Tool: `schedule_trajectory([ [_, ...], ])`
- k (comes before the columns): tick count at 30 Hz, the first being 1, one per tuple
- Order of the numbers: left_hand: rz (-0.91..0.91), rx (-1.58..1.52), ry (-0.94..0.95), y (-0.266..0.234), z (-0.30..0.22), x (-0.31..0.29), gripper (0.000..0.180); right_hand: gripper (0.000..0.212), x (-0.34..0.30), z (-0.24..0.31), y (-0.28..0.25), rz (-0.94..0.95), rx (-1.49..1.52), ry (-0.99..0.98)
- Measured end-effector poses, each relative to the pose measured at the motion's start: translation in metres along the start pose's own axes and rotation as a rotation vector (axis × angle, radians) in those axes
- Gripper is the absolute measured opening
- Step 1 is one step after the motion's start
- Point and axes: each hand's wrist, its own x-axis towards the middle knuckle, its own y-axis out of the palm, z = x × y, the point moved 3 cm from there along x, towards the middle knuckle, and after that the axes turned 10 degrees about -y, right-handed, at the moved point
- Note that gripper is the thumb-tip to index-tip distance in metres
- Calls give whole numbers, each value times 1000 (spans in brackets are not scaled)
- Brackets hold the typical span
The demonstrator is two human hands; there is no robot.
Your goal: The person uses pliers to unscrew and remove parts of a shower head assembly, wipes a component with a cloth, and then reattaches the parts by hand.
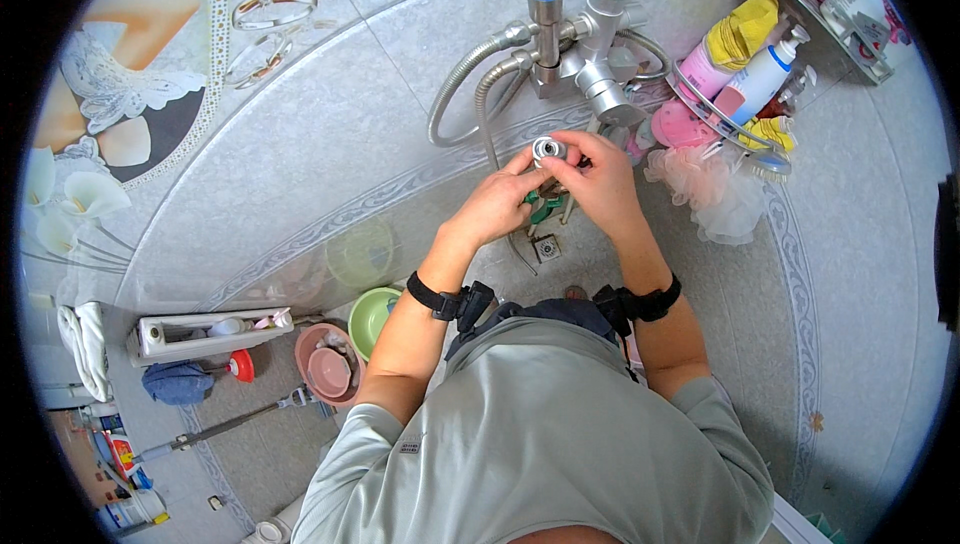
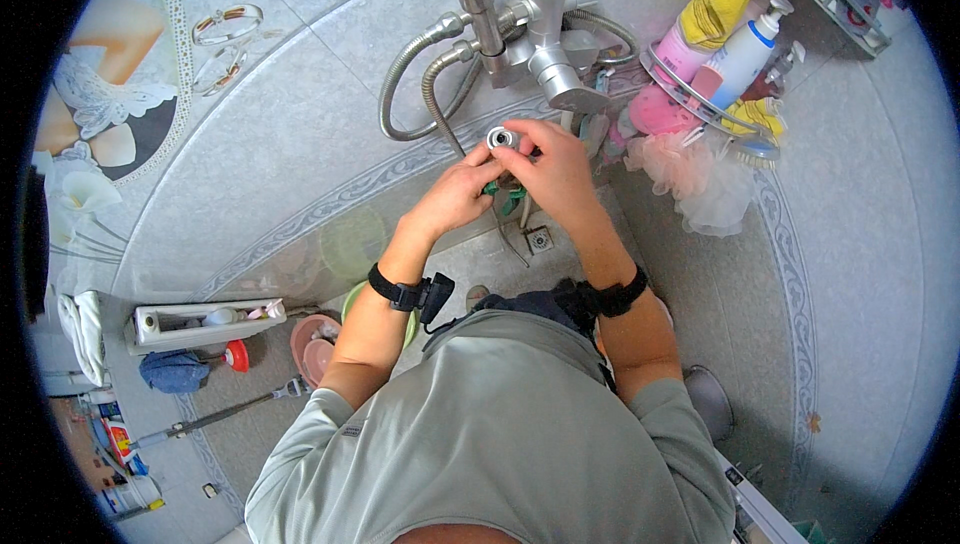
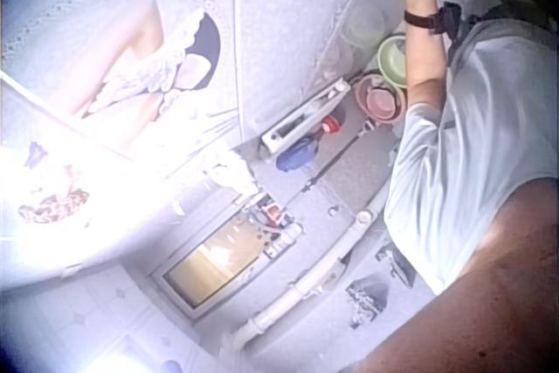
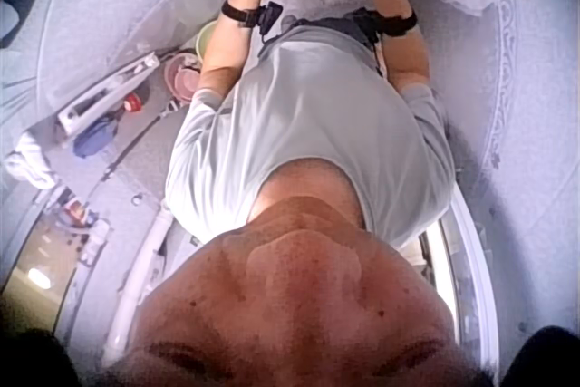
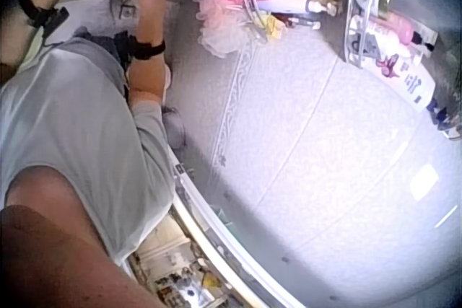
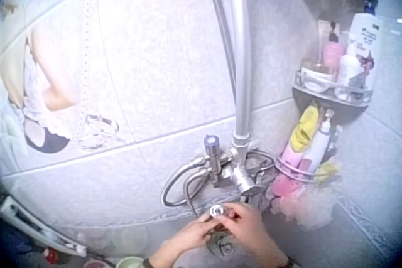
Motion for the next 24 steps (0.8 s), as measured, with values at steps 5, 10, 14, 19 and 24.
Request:
schedule_trajectory([
  [5, -9, 20, 12, -3, -2, 0, 74, 29, -11, -17, -17, -99, 35, 69],
  [10, -8, 40, 20, -1, -2, 0, 76, 25, -20, -31, -28, -110, 50, 123],
  [14, 4, 39, 22, -1, -3, 3, 76, 24, -25, -35, -31, -108, 17, 94],
  [19, -3, 56, 34, -1, -1, 5, 76, 21, -29, -35, -33, -102, 20, 109],
  [24, -1, 61, 32, -2, -3, 5, 77, 18, -32, -37, -34, -85, 27, 78],
])
